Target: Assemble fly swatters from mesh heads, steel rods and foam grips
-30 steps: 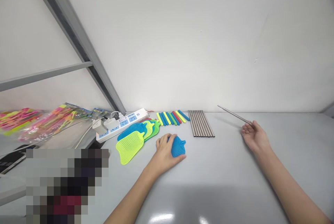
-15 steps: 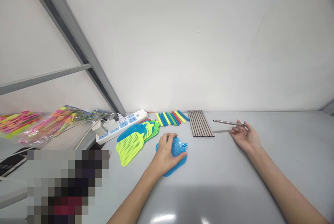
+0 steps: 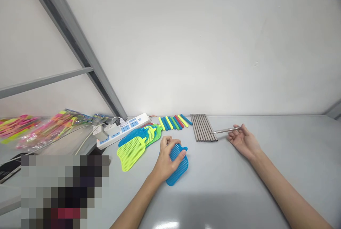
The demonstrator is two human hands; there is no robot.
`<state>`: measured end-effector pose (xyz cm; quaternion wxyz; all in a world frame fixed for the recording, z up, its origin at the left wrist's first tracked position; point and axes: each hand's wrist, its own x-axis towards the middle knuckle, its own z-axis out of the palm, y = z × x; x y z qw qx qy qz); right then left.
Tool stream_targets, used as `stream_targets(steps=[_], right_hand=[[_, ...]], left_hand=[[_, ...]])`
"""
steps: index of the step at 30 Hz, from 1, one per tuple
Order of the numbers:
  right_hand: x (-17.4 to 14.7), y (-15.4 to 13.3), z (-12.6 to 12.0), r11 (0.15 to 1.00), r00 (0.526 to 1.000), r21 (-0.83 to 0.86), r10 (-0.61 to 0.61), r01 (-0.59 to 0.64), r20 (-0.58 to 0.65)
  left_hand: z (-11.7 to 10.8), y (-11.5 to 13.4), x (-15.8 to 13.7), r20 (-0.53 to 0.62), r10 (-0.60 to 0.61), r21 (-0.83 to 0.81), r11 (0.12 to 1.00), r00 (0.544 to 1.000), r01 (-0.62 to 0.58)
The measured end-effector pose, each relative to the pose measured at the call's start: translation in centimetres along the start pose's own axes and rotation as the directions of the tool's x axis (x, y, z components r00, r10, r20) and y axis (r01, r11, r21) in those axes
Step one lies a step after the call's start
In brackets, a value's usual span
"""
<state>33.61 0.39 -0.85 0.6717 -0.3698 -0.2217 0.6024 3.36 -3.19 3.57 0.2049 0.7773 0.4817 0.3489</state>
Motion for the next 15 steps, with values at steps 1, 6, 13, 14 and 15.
stream_targets(steps=[1,6,13,14,15], right_hand=[[-0.2,0.1,0.4,0.999,0.999,-0.037,0.010,-0.008,0.043],[-1.3,0.9,2.5,0.990,0.990,-0.139,0.049,-0.030,0.132],[-2.4,1.6,4.1,0.982,0.968,-0.135,0.154,-0.129,0.200],[-2.5,1.7,4.2,0.981,0.966,-0.144,0.159,-0.131,0.204],[-2.5,1.8,4.2,0.980,0.965,-0.148,0.160,-0.131,0.206]], left_hand=[[-0.1,0.0,0.0,0.015,0.012,-0.012,1.000,1.000,-0.012],[0.0,-0.1,-0.1,0.057,0.055,-0.045,0.998,0.997,-0.053],[0.3,0.1,-0.2,0.077,0.071,-0.030,0.997,0.994,-0.069],[0.3,0.1,-0.2,0.080,0.072,-0.025,0.997,0.994,-0.070],[0.3,0.2,-0.2,0.083,0.071,-0.020,0.997,0.994,-0.070]])
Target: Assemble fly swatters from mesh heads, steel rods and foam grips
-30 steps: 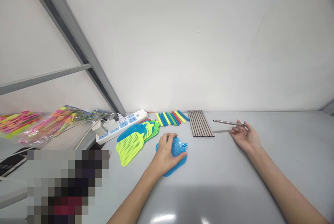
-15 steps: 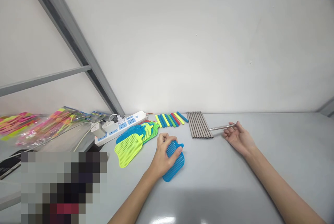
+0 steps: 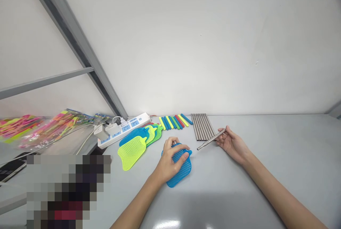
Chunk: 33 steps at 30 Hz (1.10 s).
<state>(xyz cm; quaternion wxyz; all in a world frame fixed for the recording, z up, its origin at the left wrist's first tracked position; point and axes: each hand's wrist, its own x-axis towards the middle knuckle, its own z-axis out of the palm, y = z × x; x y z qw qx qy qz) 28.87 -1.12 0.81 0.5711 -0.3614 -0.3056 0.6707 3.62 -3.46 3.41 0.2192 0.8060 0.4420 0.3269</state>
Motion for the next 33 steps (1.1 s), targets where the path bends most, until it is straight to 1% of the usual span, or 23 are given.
stream_targets(steps=[8,13,22,33], right_hand=[[0.06,0.46,0.12,1.000,0.999,0.005,-0.010,0.010,-0.036],[0.10,0.52,0.12,1.000,1.000,0.017,0.005,-0.004,-0.017],[0.12,0.55,-0.11,1.000,1.000,0.020,0.006,-0.006,-0.023],[0.05,0.77,0.13,1.000,1.000,-0.003,-0.001,0.001,-0.011]], left_hand=[[0.13,-0.16,0.02,0.011,-0.004,0.010,1.000,1.000,0.004],[0.29,-0.33,0.04,0.012,0.012,0.002,1.000,1.000,-0.012],[0.44,-0.42,0.08,0.014,0.047,-0.044,0.998,0.999,-0.047],[0.43,-0.40,0.06,0.028,0.056,-0.035,0.998,0.998,-0.055]])
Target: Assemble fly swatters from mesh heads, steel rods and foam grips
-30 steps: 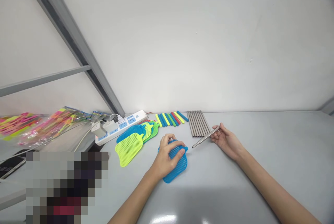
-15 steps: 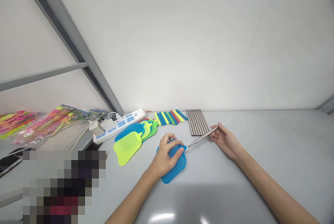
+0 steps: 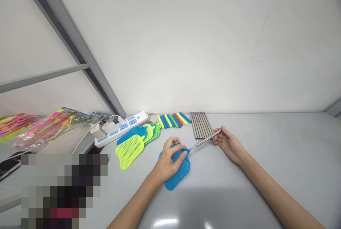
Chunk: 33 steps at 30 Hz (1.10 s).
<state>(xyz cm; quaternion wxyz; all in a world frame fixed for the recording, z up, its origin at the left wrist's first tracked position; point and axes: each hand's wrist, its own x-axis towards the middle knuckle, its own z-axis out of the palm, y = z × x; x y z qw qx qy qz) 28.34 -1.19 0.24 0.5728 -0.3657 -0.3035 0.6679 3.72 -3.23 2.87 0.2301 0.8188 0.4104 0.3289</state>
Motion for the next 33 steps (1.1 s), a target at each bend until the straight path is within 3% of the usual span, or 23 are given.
stream_targets(steps=[8,16,33], right_hand=[[-0.04,0.00,0.06,0.997,0.999,-0.064,-0.051,0.050,-0.013],[-0.24,-0.38,0.18,0.972,0.992,-0.206,-0.122,0.115,-0.022],[-0.50,-0.54,0.94,0.952,0.990,-0.284,-0.132,0.116,-0.039]], left_hand=[[-0.04,0.04,-0.04,0.004,0.005,0.028,1.000,1.000,-0.006],[-0.24,0.15,-0.07,0.054,0.045,0.168,0.984,0.998,-0.053],[-0.27,0.58,-0.26,0.145,0.039,0.158,0.985,0.989,-0.062]])
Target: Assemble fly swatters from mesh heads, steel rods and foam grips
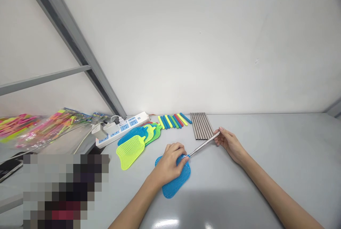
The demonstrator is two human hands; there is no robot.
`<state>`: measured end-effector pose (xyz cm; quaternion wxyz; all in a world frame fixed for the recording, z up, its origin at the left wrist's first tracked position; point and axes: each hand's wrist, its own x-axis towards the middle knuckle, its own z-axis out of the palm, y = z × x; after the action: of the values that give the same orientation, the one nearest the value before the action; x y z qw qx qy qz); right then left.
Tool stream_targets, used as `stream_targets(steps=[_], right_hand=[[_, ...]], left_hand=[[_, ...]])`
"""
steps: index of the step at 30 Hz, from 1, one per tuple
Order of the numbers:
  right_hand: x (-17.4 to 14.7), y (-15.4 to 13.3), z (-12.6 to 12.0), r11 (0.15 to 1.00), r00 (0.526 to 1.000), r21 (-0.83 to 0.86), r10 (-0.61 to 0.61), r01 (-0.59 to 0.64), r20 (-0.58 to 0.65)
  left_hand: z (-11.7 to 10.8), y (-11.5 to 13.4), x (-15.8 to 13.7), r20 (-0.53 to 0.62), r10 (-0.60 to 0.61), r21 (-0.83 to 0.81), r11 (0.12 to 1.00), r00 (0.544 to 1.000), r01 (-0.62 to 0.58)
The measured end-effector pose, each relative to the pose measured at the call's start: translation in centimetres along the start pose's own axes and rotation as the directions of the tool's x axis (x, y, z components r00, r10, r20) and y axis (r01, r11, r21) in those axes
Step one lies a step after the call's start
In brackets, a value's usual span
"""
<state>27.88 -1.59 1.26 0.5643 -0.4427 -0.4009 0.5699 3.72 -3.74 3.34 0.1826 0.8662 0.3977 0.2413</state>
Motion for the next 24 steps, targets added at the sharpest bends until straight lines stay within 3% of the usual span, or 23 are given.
stream_targets(steps=[12,24], right_hand=[[0.04,0.31,-0.22,0.999,0.998,-0.033,0.002,-0.001,0.056],[-0.17,0.26,0.25,0.995,0.988,0.059,0.076,-0.085,0.135]], left_hand=[[-0.22,0.23,-0.10,0.032,-0.021,0.001,1.000,0.999,0.021],[-0.07,0.14,-0.35,0.027,-0.009,-0.009,1.000,1.000,0.009]])
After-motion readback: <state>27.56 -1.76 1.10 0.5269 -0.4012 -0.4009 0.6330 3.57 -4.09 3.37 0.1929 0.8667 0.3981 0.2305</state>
